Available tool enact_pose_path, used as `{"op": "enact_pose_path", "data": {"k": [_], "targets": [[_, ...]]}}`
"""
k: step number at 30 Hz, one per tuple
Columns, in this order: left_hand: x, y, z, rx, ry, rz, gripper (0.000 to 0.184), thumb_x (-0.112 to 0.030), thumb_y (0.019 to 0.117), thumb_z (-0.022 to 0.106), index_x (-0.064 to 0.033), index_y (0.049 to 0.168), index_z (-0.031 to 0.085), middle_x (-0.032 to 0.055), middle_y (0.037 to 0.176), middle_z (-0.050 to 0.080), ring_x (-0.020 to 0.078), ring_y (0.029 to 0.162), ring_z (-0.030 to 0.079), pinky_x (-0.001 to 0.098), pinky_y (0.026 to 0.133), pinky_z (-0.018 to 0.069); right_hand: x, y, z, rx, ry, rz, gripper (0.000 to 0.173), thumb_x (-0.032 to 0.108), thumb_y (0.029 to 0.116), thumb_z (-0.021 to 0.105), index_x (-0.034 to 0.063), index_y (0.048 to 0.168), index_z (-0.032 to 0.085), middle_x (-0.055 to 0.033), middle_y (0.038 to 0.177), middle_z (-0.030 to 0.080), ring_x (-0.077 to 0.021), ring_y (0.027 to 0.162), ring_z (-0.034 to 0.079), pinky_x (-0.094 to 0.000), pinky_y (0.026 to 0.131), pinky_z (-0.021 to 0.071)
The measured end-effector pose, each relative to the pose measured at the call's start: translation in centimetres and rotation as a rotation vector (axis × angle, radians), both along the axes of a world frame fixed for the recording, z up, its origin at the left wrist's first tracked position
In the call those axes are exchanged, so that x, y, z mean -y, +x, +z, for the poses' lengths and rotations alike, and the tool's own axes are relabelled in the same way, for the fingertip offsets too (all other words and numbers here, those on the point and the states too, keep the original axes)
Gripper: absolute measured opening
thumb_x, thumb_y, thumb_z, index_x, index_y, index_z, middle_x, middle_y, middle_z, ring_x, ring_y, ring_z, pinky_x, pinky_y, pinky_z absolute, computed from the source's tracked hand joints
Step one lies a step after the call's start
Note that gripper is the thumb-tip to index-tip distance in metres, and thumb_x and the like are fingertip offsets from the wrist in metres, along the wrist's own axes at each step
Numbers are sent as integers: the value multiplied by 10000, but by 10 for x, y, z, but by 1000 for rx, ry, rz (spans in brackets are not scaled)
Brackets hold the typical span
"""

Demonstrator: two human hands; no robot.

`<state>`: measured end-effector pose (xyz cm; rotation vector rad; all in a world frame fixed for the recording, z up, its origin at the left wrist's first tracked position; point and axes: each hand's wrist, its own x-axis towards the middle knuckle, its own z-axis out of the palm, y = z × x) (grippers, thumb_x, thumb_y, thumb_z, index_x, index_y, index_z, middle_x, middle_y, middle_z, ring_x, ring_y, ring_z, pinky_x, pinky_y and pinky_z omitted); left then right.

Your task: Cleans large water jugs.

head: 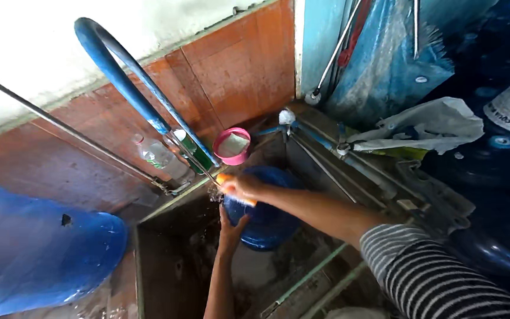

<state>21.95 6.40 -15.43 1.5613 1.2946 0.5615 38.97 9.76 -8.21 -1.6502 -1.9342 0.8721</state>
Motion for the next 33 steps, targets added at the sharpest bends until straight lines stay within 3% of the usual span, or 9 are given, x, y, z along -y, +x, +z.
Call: {"op": "enact_pose_path", "data": {"k": [3, 6, 9, 13, 20, 22, 25, 30, 33], "targets": [[-5, 5, -9, 97, 95, 83, 790, -205, 1036, 526, 0, 1624, 41, 301, 1635, 225, 361, 1464, 379, 494, 1172, 363, -14, -8, -2, -4, -86, -182, 370, 183, 1031, 556, 117, 1388, 628, -221, 1327, 649, -406, 1252, 607, -613, 1039, 464], [-27, -2, -9, 105, 182, 199, 524, -165, 1120, 309, 105, 1560, 223, 317, 1565, 358, 336, 1442, 415, 429, 1201, 329, 42, -28, -1, -39, -147, 13, 341, 167, 1029, 566, 98, 1352, 651, -238, 1302, 653, -432, 1227, 611, -643, 1013, 461], [-49, -18, 14, -208, 118, 273, 485, -262, 1137, 317, 68, 1466, 453, 309, 1426, 529, 396, 1338, 520, 547, 1125, 389, 83, -3, -2, 5, -148, 107, 312, 172, 1025, 593, 115, 1315, 694, -232, 1235, 693, -446, 1166, 644, -657, 984, 473], [-43, 10, 25, -592, 174, 297, 480, -293, 1139, 295, -11, 1477, 485, 302, 1367, 586, 468, 1273, 574, 634, 1047, 433, 60, 73, -5, 26, -192, -259, 360, 235, 1053, 566, 148, 1395, 637, -219, 1316, 658, -419, 1231, 616, -628, 1024, 459], [-57, -19, 29, -739, 238, 79, 530, -357, 1137, 283, 0, 1408, 566, 311, 1324, 615, 498, 1257, 576, 684, 1036, 407, 120, 66, -47, -516, -66, -183, 348, 131, 982, 671, 2, 1305, 671, -179, 1303, 679, -238, 1215, 647, -389, 1086, 474], [-45, 6, 32, -773, 291, -9, 508, -336, 1132, 298, -17, 1403, 585, 271, 1367, 606, 468, 1281, 570, 670, 1051, 410, 92, 67, -45, -541, -92, -192, 360, 129, 996, 651, 2, 1333, 648, -182, 1341, 654, -239, 1248, 622, -391, 1102, 458], [-38, 39, 21, -750, 596, -81, 447, -257, 1086, 393, 29, 1154, 729, 261, 1172, 708, 449, 1163, 649, 646, 1041, 409, 51, 65, -46, -484, -142, -155, 371, 158, 1000, 651, 33, 1350, 649, -179, 1353, 650, -275, 1265, 611, -453, 1104, 445], [-64, 45, 9, -745, 428, 185, 472, -246, 1095, 406, 48, 1449, 510, 339, 1575, 338, 522, 1505, 222, 696, 1185, 145, 59, 30, -42, -571, -102, -125, 367, 130, 998, 648, 5, 1342, 646, -205, 1340, 653, -296, 1256, 619, -454, 1105, 444], [-29, 52, -3, -568, 648, -2, 453, -110, 1040, 403, 109, 1421, 513, 349, 1553, 374, 537, 1483, 276, 679, 1205, 141, 0, 41, -45, -641, -132, -109, 322, 112, 986, 667, -5, 1287, 670, -210, 1278, 667, -280, 1174, 635, -449, 1041, 477]]}}
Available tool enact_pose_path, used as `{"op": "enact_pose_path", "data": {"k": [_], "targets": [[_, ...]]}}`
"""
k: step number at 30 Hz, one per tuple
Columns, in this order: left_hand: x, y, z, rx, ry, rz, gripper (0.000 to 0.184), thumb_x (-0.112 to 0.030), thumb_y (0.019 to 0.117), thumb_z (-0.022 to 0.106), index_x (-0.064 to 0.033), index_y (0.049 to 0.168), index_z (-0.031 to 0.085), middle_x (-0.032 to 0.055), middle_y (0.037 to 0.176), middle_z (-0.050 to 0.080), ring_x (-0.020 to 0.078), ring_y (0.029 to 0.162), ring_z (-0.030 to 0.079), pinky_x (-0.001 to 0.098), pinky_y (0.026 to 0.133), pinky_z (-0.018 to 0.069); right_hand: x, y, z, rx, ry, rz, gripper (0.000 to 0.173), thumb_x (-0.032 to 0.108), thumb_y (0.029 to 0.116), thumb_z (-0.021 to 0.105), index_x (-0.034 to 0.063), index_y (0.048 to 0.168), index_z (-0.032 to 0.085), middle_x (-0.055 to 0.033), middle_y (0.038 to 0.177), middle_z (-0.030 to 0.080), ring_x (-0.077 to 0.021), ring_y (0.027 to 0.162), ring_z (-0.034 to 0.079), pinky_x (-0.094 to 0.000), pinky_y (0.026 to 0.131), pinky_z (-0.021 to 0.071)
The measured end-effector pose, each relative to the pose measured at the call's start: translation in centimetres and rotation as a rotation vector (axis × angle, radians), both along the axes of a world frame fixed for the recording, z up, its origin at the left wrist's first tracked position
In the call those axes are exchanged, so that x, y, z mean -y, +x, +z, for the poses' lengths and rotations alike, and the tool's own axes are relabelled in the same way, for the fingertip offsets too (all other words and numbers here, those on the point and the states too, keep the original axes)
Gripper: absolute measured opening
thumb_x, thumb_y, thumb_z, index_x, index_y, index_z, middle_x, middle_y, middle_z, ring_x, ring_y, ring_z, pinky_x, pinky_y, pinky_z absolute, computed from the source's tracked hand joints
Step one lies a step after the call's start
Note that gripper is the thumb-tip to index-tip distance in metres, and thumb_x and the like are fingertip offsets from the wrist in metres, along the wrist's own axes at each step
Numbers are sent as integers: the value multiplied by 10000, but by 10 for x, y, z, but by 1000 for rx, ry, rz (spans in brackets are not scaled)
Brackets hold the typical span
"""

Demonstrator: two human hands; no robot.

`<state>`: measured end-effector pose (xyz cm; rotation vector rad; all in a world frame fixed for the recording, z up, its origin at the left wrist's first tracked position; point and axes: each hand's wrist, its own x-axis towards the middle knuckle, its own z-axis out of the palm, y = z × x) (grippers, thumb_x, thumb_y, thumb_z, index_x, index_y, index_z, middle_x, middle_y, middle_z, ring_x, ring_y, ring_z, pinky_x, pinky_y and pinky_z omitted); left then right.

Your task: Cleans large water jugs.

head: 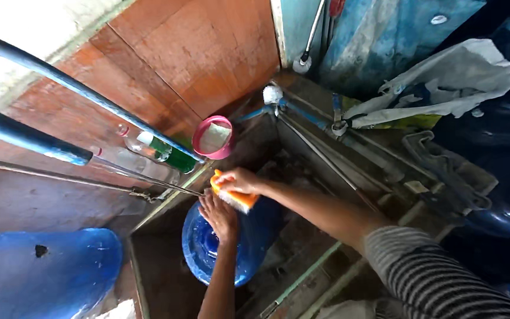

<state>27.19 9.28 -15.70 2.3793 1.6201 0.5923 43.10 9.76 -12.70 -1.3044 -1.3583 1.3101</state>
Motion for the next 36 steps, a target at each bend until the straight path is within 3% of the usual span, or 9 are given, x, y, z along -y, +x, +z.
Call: {"op": "enact_pose_path", "data": {"k": [2, 6, 12, 18, 23, 27, 30, 33, 36], "targets": [[-2, -10, -7, 137, 62, -26, 459, -116, 1021, 446, 136, 1398, 517, 368, 1519, 407, 536, 1447, 349, 638, 1210, 212, -17, -4, -17, -49, 1, -37, 311, 109, 971, 691, -2, 1261, 683, -199, 1246, 679, -263, 1134, 648, -440, 1012, 498], [-46, -44, 8, 68, -184, 497, 643, -395, 1065, 487, 49, 1521, 398, 355, 1585, 294, 524, 1473, 292, 659, 1165, 253, 41, -43, -32, -169, 10, -98, 366, 101, 979, 671, -19, 1324, 648, -192, 1331, 659, -244, 1235, 631, -391, 1088, 468], [10, -51, -8, 138, -42, 72, 681, -315, 971, 556, 129, 1469, 418, 369, 1591, 272, 522, 1481, 285, 617, 1193, 254, -41, -23, -58, -202, -51, -75, 318, 138, 997, 670, 6, 1287, 671, -185, 1259, 678, -245, 1119, 654, -421, 996, 513], [-31, -76, 0, 232, -210, 175, 839, -402, 944, 639, 89, 1543, 319, 312, 1653, 168, 464, 1538, 174, 611, 1227, 156, 32, 0, -176, -11, -396, -240, 432, 183, 1002, 664, -17, 1377, 585, -259, 1368, 599, -350, 1273, 588, -497, 1097, 451], [17, -39, -14, 184, -17, -321, 923, -587, 777, 732, 68, 1403, 557, 305, 1556, 405, 475, 1460, 370, 600, 1201, 291, 29, 45, -104, 604, -596, 21, 445, 298, 1065, 520, -5, 1383, 594, -280, 1458, 528, -442, 1357, 510, -630, 1108, 394], [47, -17, -19, 105, 83, -522, 847, -628, 836, 660, 24, 1374, 616, 271, 1498, 504, 474, 1410, 455, 610, 1170, 337, 8, 24, -17, 593, -72, -189, 369, 173, 1085, 462, -29, 1350, 621, -253, 1410, 580, -381, 1293, 584, -522, 1099, 449], [60, -14, -22, 77, 116, -596, 782, -595, 822, 686, 23, 1302, 671, 255, 1399, 603, 473, 1345, 529, 622, 1137, 379, -16, -29, 7, 597, 322, 31, 397, 280, 1055, 537, 1, 1308, 662, -205, 1338, 644, -336, 1269, 607, -505, 1100, 458], [76, -22, -22, 4, 152, -596, 676, -589, 838, 685, -23, 1206, 731, 208, 1282, 690, 432, 1249, 620, 641, 1096, 411, -29, -78, 4, 778, 346, 382, 559, 474, 1050, 519, 11, 1347, 616, -249, 1340, 609, -404, 1302, 542, -590, 1114, 360], [85, -45, -29, 12, 189, -247, 593, -396, 942, 631, 77, 1300, 646, 314, 1408, 566, 515, 1334, 519, 722, 1112, 329, -31, -94, 21, 880, 73, 419, 671, 562, 1040, 488, -31, 1329, 609, -283, 1363, 589, -436, 1320, 531, -625, 1082, 387]]}}
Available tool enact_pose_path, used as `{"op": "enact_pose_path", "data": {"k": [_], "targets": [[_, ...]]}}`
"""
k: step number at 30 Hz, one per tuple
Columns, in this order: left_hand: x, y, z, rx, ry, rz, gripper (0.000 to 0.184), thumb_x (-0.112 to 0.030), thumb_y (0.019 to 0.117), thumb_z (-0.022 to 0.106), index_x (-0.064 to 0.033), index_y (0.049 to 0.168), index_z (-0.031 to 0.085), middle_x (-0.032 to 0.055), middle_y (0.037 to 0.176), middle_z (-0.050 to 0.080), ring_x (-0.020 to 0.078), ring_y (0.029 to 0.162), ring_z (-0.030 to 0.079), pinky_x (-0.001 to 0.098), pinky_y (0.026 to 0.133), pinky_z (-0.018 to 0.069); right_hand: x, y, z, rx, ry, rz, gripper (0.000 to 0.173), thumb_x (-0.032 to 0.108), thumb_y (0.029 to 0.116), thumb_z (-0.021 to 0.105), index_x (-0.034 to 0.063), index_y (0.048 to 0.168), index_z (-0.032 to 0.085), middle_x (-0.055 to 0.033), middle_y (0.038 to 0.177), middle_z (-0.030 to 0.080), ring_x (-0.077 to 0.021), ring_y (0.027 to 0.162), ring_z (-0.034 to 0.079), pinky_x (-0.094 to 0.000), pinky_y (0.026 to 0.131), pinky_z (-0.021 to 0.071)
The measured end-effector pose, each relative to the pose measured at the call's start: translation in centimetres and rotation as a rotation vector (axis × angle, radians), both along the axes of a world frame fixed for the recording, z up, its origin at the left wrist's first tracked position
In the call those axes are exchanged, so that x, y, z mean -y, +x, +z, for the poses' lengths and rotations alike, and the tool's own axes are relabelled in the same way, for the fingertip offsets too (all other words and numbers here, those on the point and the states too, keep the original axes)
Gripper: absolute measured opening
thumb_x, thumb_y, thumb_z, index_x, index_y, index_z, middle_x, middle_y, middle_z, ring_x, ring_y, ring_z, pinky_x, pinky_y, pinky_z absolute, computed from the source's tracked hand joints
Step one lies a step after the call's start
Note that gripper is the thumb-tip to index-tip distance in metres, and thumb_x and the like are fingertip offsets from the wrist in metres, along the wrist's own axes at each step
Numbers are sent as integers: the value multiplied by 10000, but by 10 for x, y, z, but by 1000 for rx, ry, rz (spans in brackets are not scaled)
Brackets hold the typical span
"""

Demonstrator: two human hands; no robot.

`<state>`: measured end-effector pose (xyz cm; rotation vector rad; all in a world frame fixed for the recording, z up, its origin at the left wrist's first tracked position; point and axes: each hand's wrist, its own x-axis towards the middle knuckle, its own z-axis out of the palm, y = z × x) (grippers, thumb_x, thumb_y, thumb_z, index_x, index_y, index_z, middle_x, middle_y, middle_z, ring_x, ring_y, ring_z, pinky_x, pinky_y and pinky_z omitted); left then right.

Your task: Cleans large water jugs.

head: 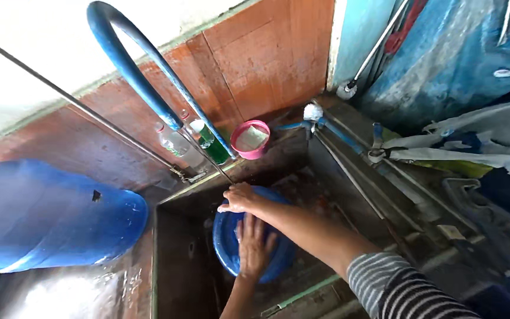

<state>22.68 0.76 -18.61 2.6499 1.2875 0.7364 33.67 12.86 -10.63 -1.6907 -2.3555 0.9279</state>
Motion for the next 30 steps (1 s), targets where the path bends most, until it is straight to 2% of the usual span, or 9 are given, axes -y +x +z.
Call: {"op": "enact_pose_path", "data": {"k": [3, 7, 11, 14, 16, 21, 23, 27, 30], "targets": [[-10, -32, -9, -44, -37, 429, 758, -478, 1012, 426, 119, 1479, 430, 349, 1564, 358, 516, 1463, 344, 726, 1157, 204, 2, 10, 7, -32, -172, -182, 734, 593, 1059, 395, -58, 1311, 617, -281, 1443, 530, -422, 1369, 500, -615, 1091, 400], [-39, -30, 7, 36, -201, 629, 781, -483, 1044, 452, 70, 1569, 285, 329, 1626, 243, 499, 1524, 208, 748, 1165, 117, 23, 41, -25, -415, -232, -291, 615, 472, 1104, 379, -32, 1423, 532, -264, 1458, 529, -380, 1375, 506, -562, 1135, 380], [-90, 1, 33, 61, -343, 643, 730, -494, 1042, 496, 39, 1531, 398, 310, 1628, 256, 498, 1535, 157, 731, 1182, 83, 81, 69, -57, -537, -115, -257, 602, 391, 1095, 465, -17, 1535, 417, -236, 1562, 446, -339, 1466, 423, -499, 1227, 302], [-133, 23, 44, -32, -456, 773, 691, -516, 1046, 499, 9, 1494, 467, 309, 1626, 255, 498, 1530, 160, 731, 1158, 153, 136, 107, -70, -324, -134, -214, 457, 345, 1071, 529, -26, 1308, 650, -264, 1372, 601, -418, 1330, 534, -592, 1147, 355], [-142, 35, 47, -73, -494, 696, 651, -470, 1033, 562, -18, 1494, 480, 270, 1635, 273, 461, 1545, 146, 753, 1146, 148, 176, 135, -81, -208, -250, -351, 455, 334, 1075, 521, -6, 1358, 625, -280, 1401, 574, -446, 1364, 494, -608, 1159, 329], [-92, 68, 38, -61, -263, 39, 617, -363, 977, 612, 19, 1453, 525, 284, 1609, 326, 480, 1507, 266, 688, 1195, 145, 236, 157, -111, -85, -563, -575, 518, 353, 1094, 474, -22, 1447, 528, -301, 1438, 538, -455, 1385, 478, -630, 1138, 346], [-80, 65, 37, -27, -177, 102, 617, -360, 994, 595, 49, 1448, 516, 327, 1603, 299, 536, 1464, 306, 671, 1191, 194, 242, 154, -113, -88, -570, -560, 489, 350, 1099, 458, -17, 1403, 566, -288, 1391, 580, -450, 1340, 523, -638, 1096, 381], [-94, 27, 32, 9, -212, 644, 801, -514, 1027, 513, 62, 1552, 325, 367, 1615, 214, 549, 1509, 176, 713, 1176, 155, 239, 151, -119, -130, -490, -572, 473, 325, 1108, 435, -16, 1418, 545, -283, 1380, 584, -437, 1328, 537, -606, 1095, 401], [-65, -2, 21, -7, -170, 384, 726, -416, 1030, 534, 79, 1532, 363, 343, 1580, 332, 527, 1481, 289, 716, 1165, 179, 240, 150, -117, -116, -448, -580, 451, 320, 1102, 446, -12, 1373, 586, -276, 1342, 611, -435, 1297, 561, -620, 1065, 416]]}}
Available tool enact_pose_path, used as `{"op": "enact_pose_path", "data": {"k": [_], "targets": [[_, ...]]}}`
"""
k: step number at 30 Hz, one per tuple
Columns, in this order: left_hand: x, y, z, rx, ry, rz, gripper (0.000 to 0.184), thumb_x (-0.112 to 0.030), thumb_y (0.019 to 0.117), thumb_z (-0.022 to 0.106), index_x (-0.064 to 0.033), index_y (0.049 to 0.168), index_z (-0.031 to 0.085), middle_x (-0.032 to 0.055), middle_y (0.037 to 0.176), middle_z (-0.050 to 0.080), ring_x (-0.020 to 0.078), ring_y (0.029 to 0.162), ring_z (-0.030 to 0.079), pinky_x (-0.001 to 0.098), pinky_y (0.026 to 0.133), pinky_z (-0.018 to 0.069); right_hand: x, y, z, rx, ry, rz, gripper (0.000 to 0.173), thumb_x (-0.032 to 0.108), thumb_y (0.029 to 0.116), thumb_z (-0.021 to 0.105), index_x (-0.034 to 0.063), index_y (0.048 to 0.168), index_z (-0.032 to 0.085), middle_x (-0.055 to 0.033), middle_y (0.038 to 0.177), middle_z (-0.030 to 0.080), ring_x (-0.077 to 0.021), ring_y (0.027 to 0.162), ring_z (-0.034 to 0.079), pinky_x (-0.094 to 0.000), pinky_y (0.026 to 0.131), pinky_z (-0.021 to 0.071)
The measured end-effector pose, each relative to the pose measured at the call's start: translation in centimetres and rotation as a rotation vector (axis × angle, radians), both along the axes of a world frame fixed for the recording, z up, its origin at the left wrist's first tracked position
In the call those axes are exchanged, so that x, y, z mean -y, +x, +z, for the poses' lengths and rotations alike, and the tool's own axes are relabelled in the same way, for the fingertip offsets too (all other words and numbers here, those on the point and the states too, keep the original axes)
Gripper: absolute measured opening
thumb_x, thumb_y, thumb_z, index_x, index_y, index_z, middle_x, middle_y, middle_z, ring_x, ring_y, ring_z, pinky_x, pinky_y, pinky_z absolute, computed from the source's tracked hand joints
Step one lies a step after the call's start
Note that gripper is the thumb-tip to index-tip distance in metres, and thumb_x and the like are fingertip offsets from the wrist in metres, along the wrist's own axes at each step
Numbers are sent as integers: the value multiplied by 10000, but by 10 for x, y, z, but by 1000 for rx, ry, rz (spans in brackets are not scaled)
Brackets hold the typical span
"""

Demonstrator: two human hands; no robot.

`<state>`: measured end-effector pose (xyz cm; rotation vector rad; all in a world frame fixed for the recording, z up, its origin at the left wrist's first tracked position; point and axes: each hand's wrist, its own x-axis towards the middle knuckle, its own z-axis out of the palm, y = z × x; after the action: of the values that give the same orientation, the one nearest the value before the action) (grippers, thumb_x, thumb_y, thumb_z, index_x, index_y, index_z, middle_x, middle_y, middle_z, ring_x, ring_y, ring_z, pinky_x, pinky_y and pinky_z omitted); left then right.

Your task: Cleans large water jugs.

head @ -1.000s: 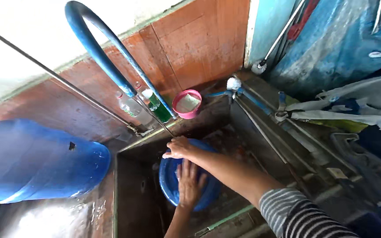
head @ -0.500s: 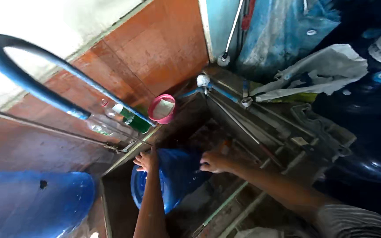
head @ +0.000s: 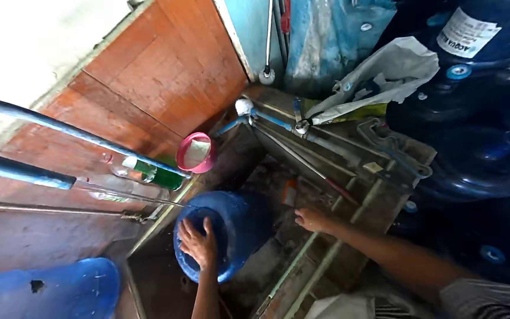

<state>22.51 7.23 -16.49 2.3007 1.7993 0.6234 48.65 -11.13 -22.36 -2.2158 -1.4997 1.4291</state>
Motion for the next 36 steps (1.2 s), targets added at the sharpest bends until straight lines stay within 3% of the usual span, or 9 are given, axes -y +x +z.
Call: {"op": "enact_pose_path", "data": {"k": [3, 8, 12, 15, 17, 19, 22, 29, 36], "targets": [[9, -32, -12, 13, 145, -139, 717, -361, 981, 536, 113, 1499, 393, 359, 1562, 349, 555, 1449, 326, 722, 1152, 199, 0, -1, 5, 16, 5, -33, 437, 328, 1100, 441, 9, 1351, 604, -265, 1310, 633, -431, 1266, 586, -623, 1043, 436], [-37, -59, 0, 179, -276, 596, 703, -554, 1092, 272, -31, 1538, 420, 305, 1585, 350, 502, 1483, 297, 760, 1119, 220, 1, 0, 13, 24, -11, -30, 426, 314, 1105, 425, 10, 1352, 595, -247, 1335, 623, -409, 1290, 574, -602, 1056, 428], [-21, -49, 17, 440, -186, 416, 567, -396, 1124, 319, 41, 1398, 554, 272, 1433, 546, 382, 1356, 509, 576, 1131, 355, 0, 0, 8, 11, 34, -35, 418, 303, 1101, 436, -9, 1318, 610, -265, 1300, 633, -421, 1259, 589, -606, 1037, 437], [-12, -30, 26, 578, -149, 221, 599, -328, 1134, 285, 113, 1033, 678, 176, 969, 707, 159, 898, 644, 368, 879, 499, 2, 0, 8, 23, 53, -31, 420, 305, 1101, 436, -14, 1307, 617, -267, 1290, 638, -423, 1249, 596, -607, 1028, 443], [-10, -17, 29, 577, -146, 76, 613, -297, 1130, 282, 127, 925, 675, 145, 866, 719, 117, 824, 671, 331, 849, 534, 3, 0, 7, 37, 62, -29, 411, 303, 1098, 437, -12, 1285, 624, -260, 1275, 645, -419, 1237, 604, -607, 1014, 451], [-4, -7, 20, 522, -52, -51, 521, -237, 1116, 322, 142, 1066, 676, 229, 1080, 711, 225, 1059, 667, 389, 1012, 485, 4, 1, 5, 47, 52, -33, 414, 306, 1094, 443, -13, 1278, 633, -260, 1279, 645, -420, 1243, 601, -615, 1014, 451], [24, -9, 2, 349, 19, -53, 507, -230, 1095, 312, 114, 1421, 494, 353, 1534, 387, 461, 1465, 345, 542, 1228, 224, 6, 1, 7, 53, 9, -35, 419, 304, 1092, 444, -2, 1319, 620, -252, 1331, 626, -417, 1286, 574, -615, 1045, 433], [30, -66, -21, 243, -213, 732, 738, -553, 1082, 327, -8, 1579, 315, 303, 1635, 235, 496, 1511, 230, 743, 1136, 224, 6, -2, 10, 20, -19, -58, 406, 281, 1086, 460, 9, 1347, 611, -241, 1374, 607, -405, 1319, 554, -602, 1081, 414], [40, -46, -26, -18, 151, -162, 843, -580, 971, 400, 64, 1514, 409, 329, 1602, 302, 524, 1490, 275, 739, 1154, 155, 5, -1, 13, 49, -12, -9, 417, 291, 1090, 431, 16, 1345, 614, -246, 1360, 615, -417, 1303, 565, -621, 1056, 427]]}}
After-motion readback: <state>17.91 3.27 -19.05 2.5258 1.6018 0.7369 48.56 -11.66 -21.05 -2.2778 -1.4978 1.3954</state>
